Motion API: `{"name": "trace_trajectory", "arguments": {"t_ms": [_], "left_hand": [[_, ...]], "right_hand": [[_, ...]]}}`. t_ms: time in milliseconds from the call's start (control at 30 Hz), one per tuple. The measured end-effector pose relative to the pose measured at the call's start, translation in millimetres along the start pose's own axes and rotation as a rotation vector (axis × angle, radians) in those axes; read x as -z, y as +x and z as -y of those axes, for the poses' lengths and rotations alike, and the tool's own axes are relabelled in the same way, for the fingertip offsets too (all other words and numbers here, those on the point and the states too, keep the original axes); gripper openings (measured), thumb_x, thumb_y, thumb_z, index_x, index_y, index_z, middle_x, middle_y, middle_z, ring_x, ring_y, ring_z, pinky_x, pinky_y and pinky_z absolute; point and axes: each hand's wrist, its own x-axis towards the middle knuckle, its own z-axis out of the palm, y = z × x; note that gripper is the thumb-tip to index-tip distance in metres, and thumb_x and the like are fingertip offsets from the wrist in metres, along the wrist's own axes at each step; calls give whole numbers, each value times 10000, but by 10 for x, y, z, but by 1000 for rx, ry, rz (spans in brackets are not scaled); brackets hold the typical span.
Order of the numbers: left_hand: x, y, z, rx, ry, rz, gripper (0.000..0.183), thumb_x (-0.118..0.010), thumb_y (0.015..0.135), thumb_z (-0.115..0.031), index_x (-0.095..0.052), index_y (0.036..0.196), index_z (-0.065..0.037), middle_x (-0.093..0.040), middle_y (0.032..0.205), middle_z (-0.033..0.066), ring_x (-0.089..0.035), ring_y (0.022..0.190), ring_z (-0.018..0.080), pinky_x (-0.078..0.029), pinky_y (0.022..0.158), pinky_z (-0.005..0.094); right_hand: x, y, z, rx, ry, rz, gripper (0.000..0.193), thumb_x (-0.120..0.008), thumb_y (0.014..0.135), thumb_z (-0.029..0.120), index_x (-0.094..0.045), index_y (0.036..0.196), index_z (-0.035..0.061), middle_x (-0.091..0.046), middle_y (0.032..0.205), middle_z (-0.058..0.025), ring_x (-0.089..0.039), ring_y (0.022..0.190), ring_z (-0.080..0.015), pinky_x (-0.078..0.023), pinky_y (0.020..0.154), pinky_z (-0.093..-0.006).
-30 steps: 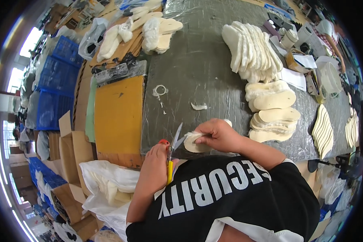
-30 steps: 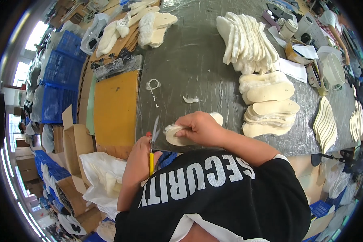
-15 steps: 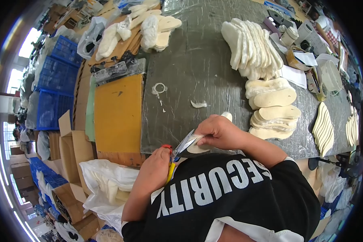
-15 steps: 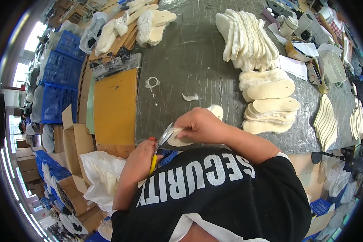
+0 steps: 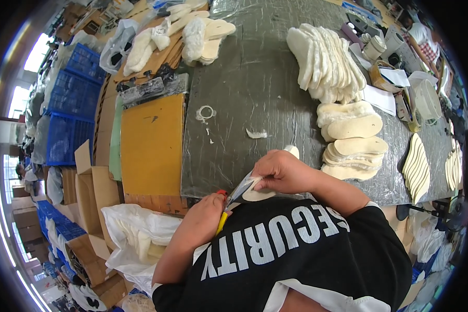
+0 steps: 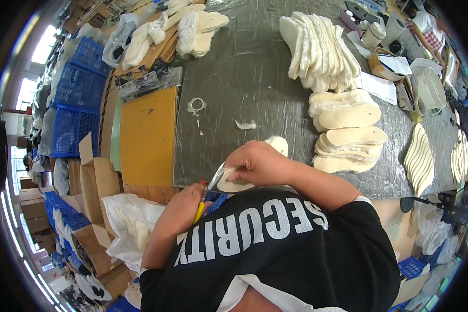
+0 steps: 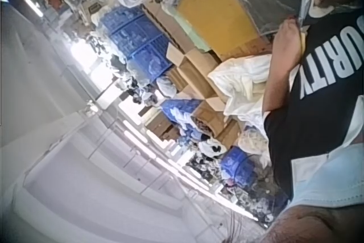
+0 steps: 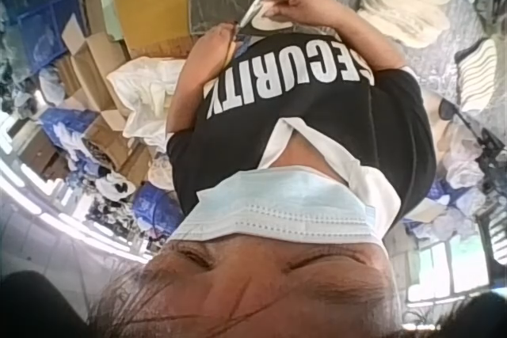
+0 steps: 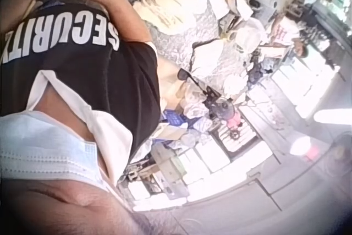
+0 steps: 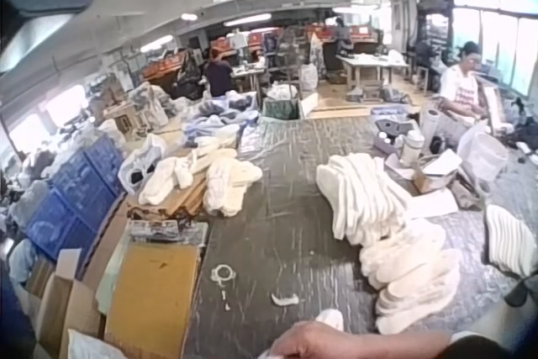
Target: Cutting out foam shoe parts using scissors and stacking them on the table.
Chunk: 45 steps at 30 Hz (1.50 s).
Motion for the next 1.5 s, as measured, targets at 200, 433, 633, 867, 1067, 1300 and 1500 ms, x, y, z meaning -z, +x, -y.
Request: {"name": "trace_trajectory", "arguments": {"t_ms": [200,433,633,867,1067,1300,1500], "left_hand": [[-26,16,20,-6,-40,37,261,-559,867,-181,-523,958,61,-577,910,229,-564,869,387,-451,759,427],[-82,9,48,-19,-28,82,256,-580,860,-183,-539,883,68,-587,822,238,-582,779,402,-462,692,439],[-72,27,4,54,-184,127,311,-610,848,-211,-519,926,76,-588,896,242,-579,855,395,-467,755,417],[-83,30,-17,48,-80,-62,417,-624,837,-235,-474,1048,91,-533,1064,235,-502,1048,372,-412,901,395],[-42,37,-40,5,-10,-44,423,-610,841,-230,-469,1066,100,-536,1049,233,-514,1027,375,-422,890,395],[-63,23,8,9,-31,30,424,-588,845,-226,-450,1100,84,-518,1118,246,-509,1060,378,-422,897,397],[-15,73,-14,57,-62,147,389,-589,842,-215,-484,1061,89,-563,1066,250,-545,971,404,-449,837,405]], "right_hand": [[12,4,-4,27,-35,4,181,-714,718,145,-624,829,33,-582,696,-139,-571,658,-334,-423,551,-375],[23,-33,-31,5,-20,3,185,-709,727,159,-616,831,36,-575,701,-141,-566,659,-329,-419,558,-376],[36,-40,-2,-99,24,21,172,-699,735,151,-630,853,46,-582,708,-134,-570,649,-309,-426,570,-357],[21,-19,6,-93,-17,28,170,-700,731,149,-635,854,51,-589,716,-131,-574,668,-317,-433,583,-359],[-5,20,33,-37,-69,44,179,-728,681,96,-642,819,19,-610,715,-122,-585,668,-319,-450,584,-367],[-7,-1,-14,-35,-132,62,186,-722,697,163,-628,804,45,-578,693,-136,-570,676,-338,-431,575,-388],[8,-5,-13,-28,-103,57,192,-716,710,187,-621,796,43,-574,691,-141,-565,671,-340,-427,573,-391]]}}
